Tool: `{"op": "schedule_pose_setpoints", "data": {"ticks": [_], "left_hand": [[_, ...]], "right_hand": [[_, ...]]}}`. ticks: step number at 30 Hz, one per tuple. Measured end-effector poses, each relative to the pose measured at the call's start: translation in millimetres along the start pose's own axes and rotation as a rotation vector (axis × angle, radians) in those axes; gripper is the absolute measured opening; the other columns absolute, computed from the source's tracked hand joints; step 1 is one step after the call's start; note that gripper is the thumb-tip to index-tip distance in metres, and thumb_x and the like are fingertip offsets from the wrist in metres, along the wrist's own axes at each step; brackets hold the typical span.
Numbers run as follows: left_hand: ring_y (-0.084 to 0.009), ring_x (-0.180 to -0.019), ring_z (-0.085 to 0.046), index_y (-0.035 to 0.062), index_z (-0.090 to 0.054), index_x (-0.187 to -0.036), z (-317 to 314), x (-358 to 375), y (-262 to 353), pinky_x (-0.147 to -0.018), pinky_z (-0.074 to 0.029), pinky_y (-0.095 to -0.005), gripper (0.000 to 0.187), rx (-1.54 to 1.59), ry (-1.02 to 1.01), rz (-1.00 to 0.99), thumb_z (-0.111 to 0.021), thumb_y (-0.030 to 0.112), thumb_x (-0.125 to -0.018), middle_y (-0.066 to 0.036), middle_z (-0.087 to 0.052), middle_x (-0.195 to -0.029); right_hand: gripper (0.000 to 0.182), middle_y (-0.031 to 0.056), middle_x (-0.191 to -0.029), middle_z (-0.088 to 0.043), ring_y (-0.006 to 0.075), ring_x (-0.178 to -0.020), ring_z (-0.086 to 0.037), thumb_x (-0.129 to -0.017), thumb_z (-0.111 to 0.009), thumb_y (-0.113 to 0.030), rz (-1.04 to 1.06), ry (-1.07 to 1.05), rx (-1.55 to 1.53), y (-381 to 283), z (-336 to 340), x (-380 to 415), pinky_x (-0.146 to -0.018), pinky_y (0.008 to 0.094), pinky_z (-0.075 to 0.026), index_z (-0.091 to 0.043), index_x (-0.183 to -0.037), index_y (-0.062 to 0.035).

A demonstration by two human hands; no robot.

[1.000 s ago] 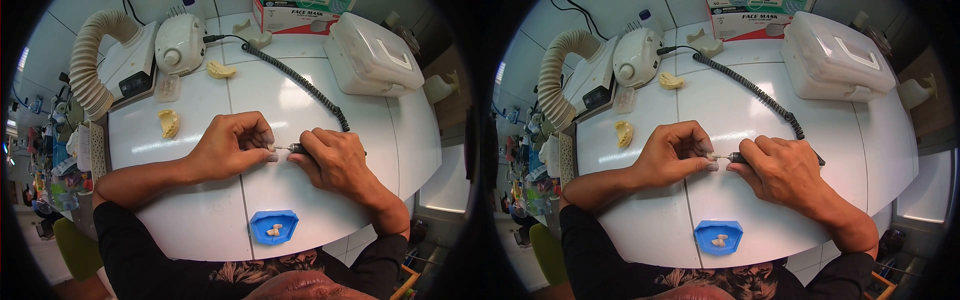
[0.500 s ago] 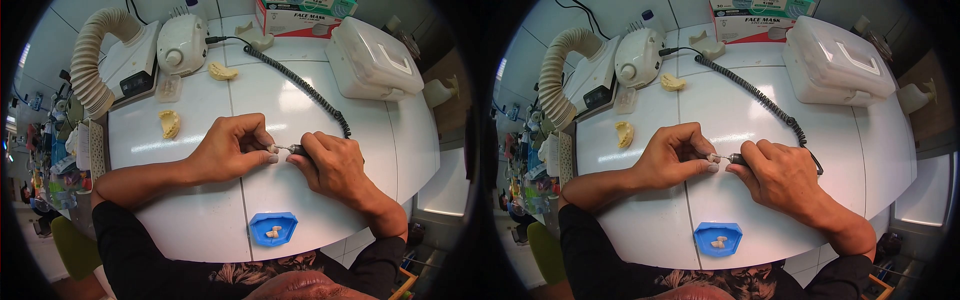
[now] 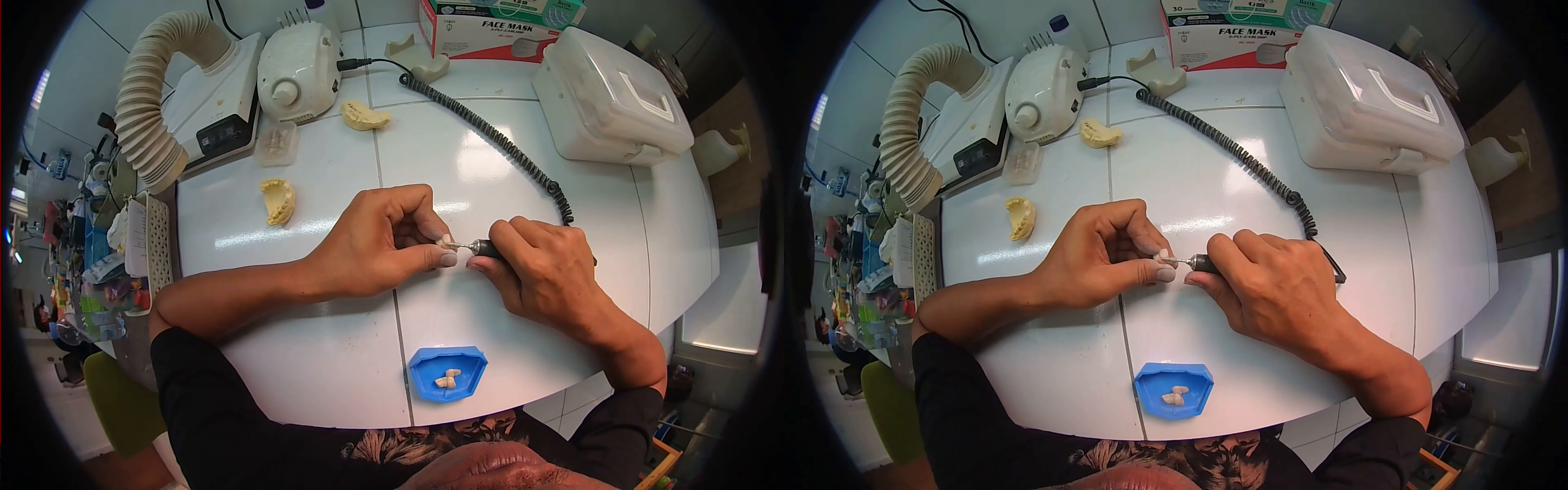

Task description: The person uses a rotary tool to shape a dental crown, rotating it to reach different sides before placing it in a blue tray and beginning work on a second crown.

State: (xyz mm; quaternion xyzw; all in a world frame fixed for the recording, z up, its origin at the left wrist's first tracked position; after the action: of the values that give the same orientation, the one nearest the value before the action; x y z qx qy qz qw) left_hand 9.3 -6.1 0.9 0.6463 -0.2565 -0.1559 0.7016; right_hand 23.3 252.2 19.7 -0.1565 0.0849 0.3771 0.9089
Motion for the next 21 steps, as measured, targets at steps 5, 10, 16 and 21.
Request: {"op": "schedule_pose_setpoints", "data": {"ticks": [5, 10, 16, 21], "left_hand": [[-0.0133, -0.101, -0.076, 0.0005, -0.062, -0.098, 0.2, 0.0, -2.1, -0.087, -0.064, -0.0268, 0.019, 0.04, -0.009, -0.032, -0.081, -0.001, -0.098, -0.014, -0.076, -0.112], [-0.0131, -0.101, -0.075, 0.0017, -0.061, -0.096, 0.4, 0.2, 0.7, -0.09, -0.064, -0.0284, 0.021, -0.014, 0.009, -0.041, -0.082, -0.001, -0.098, -0.013, -0.077, -0.113], [-0.0156, -0.107, -0.077, 0.0025, -0.056, -0.104, -0.2, -0.5, -5.5, -0.097, -0.064, -0.0309, 0.024, 0.018, 0.003, -0.099, -0.079, -0.005, -0.099, -0.014, -0.077, -0.116], [-0.0184, -0.116, -0.077, 0.0039, -0.052, -0.116, -0.3, 0.0, 1.6, -0.1, -0.064, -0.0309, 0.033, -0.014, -0.004, -0.074, -0.078, -0.006, -0.099, -0.016, -0.078, -0.118]], "right_hand": [[0.034, 0.0053, -0.07, -0.06, 0.0241, -0.059, -0.067, -0.101, -0.08, -0.035, -0.017, -0.003, -0.001, 0.1, -0.2, -0.6, -0.048, 0.0396, -0.048, -0.063, -0.089, -0.0078], [0.034, 0.0052, -0.07, -0.06, 0.0242, -0.059, -0.066, -0.101, -0.079, -0.035, -0.024, -0.009, -0.008, 1.0, 0.5, -0.4, -0.048, 0.0397, -0.048, -0.063, -0.09, -0.0078], [0.034, 0.0054, -0.071, -0.06, 0.0245, -0.059, -0.067, -0.101, -0.08, -0.036, -0.036, -0.011, -0.02, 3.2, 1.7, 1.1, -0.049, 0.0395, -0.049, -0.063, -0.09, -0.0082], [0.034, 0.005, -0.071, -0.06, 0.0244, -0.06, -0.067, -0.1, -0.08, -0.036, -0.009, -0.007, 0.0, 1.4, 0.8, 0.4, -0.049, 0.0393, -0.048, -0.063, -0.09, -0.0085]]}}
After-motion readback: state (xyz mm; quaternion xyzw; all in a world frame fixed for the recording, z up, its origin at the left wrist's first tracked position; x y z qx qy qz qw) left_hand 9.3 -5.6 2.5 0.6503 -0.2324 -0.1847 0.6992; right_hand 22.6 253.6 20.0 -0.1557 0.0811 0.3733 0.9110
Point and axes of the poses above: each hand's wrist, its own x-axis away from the middle knuckle, its own z-axis out of the back of the hand, y = z × x, the point moved 1 cm from there along -x, towards the middle knuckle
